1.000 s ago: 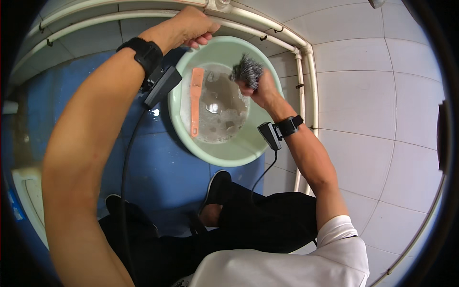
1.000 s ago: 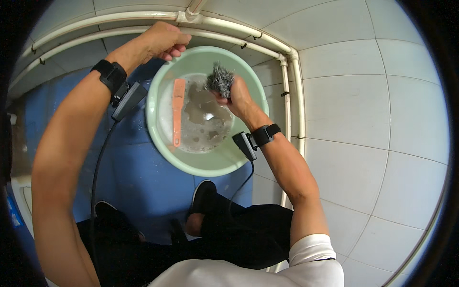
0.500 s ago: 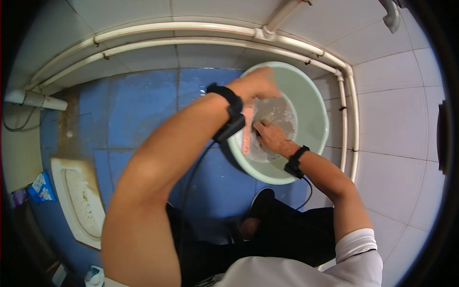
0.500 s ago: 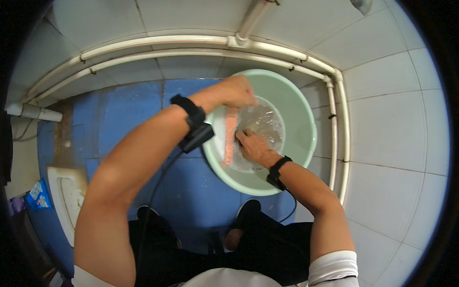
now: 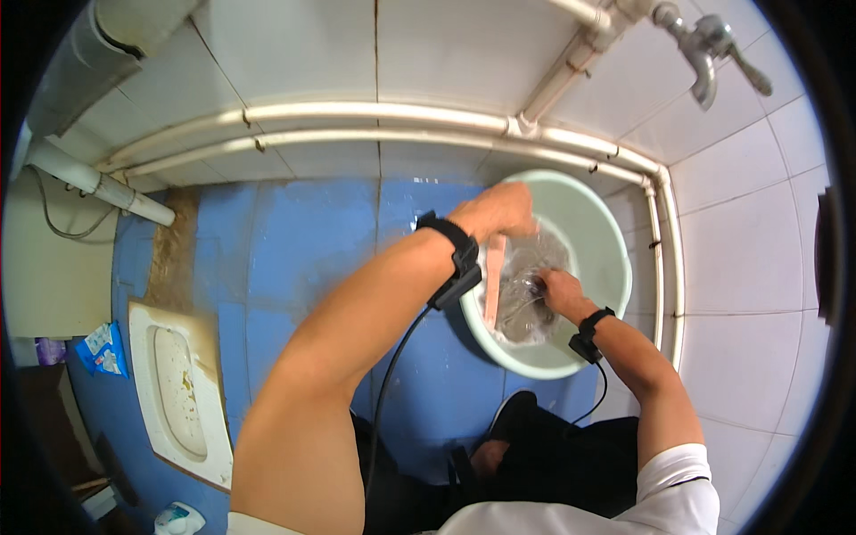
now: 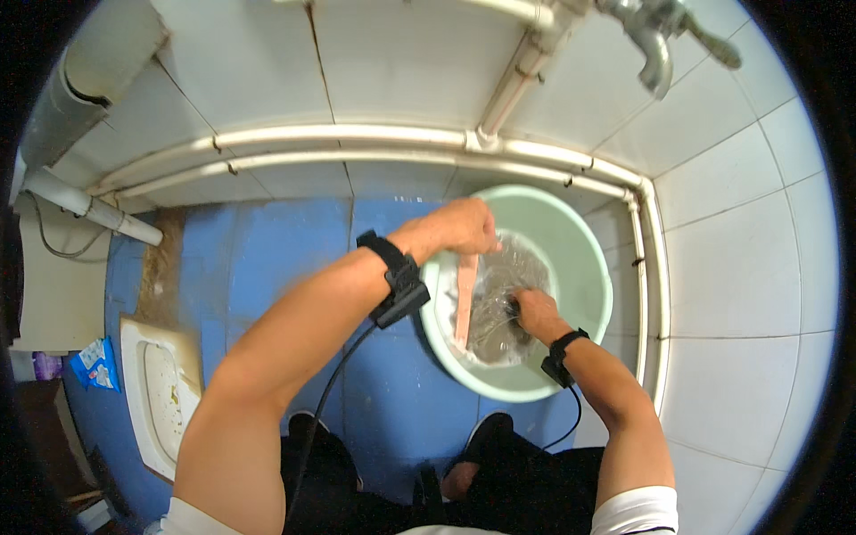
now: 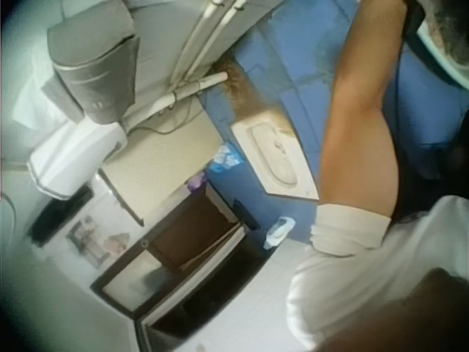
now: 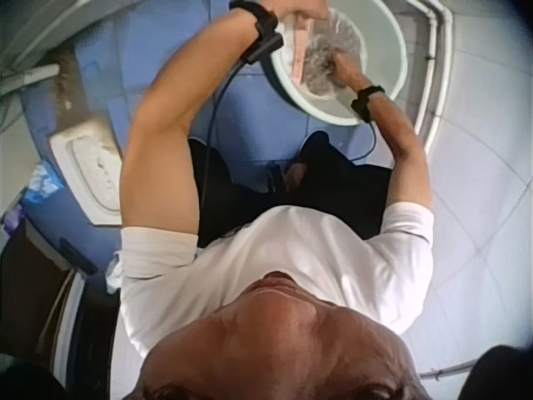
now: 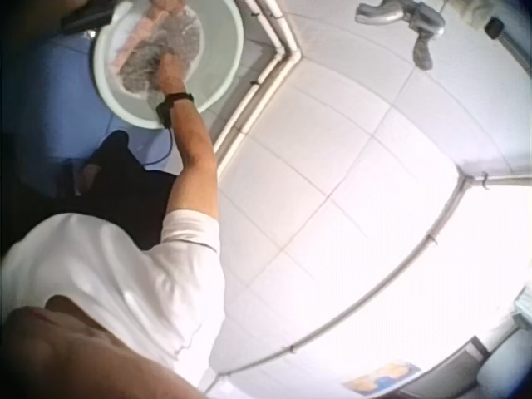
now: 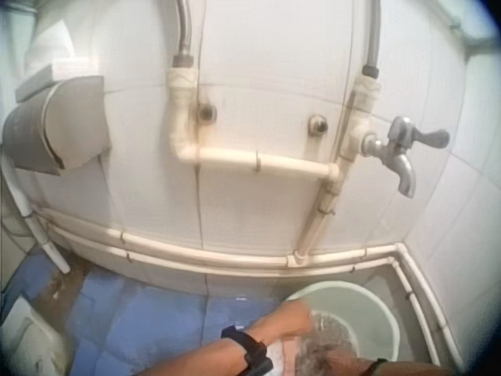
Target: Using a steel wool scrubber and water to clean the wall and pipes in a bathroom.
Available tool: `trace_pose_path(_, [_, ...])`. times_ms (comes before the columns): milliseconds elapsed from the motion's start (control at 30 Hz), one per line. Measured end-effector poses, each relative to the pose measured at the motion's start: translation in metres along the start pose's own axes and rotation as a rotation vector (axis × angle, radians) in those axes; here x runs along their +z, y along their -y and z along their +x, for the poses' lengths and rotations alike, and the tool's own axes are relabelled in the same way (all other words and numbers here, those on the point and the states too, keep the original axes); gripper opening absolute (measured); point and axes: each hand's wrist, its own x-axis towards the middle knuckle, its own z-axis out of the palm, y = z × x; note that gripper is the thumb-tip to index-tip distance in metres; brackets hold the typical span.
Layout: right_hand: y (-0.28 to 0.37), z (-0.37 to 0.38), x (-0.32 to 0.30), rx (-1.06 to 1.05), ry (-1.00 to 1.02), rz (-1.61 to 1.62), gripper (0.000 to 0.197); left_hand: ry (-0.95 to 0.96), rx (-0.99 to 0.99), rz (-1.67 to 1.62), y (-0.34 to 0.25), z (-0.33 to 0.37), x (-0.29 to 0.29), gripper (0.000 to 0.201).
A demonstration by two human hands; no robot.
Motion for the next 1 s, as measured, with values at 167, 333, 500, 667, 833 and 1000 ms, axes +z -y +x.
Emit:
trace_pose_path(167, [-0.012, 0.015, -0.033, -0.041, -0.233, 0.029, 0.029, -0.011, 0.023, -0.025, -0.003, -0.015, -0.019, 0.031])
trace_pose_path(333, [0.028, 0.051, -0.116, 0.068, -0.487, 0.560, 0.026, -0.252, 0.123, -0.133, 0.007, -0.028, -0.040, 0.052])
trace_pose_path(500, [0.119, 0.046, -0.195, -0.261, -0.750, 1.040, 0.032, -0.298, 0.184, -0.268, -0.031, -0.063, -0.099, 0.040])
trace_pose_path(667, [0.214, 0.037, -0.264, -0.594, -1.021, 0.883, 0.037, -0.749, 0.279, -0.418, -0.049, -0.113, -0.160, 0.026])
trace_pose_path(833, [0.268, 0.042, -0.334, -0.708, -1.302, 0.579, 0.042, -1.046, 0.448, -0.843, -0.051, -0.134, -0.190, 0.032])
trace_pose_path(1000, [0.328, 0.068, -0.387, -0.785, -1.514, 0.484, 0.038, -1.396, 0.423, -0.878, -0.051, -0.142, -0.191, 0.023])
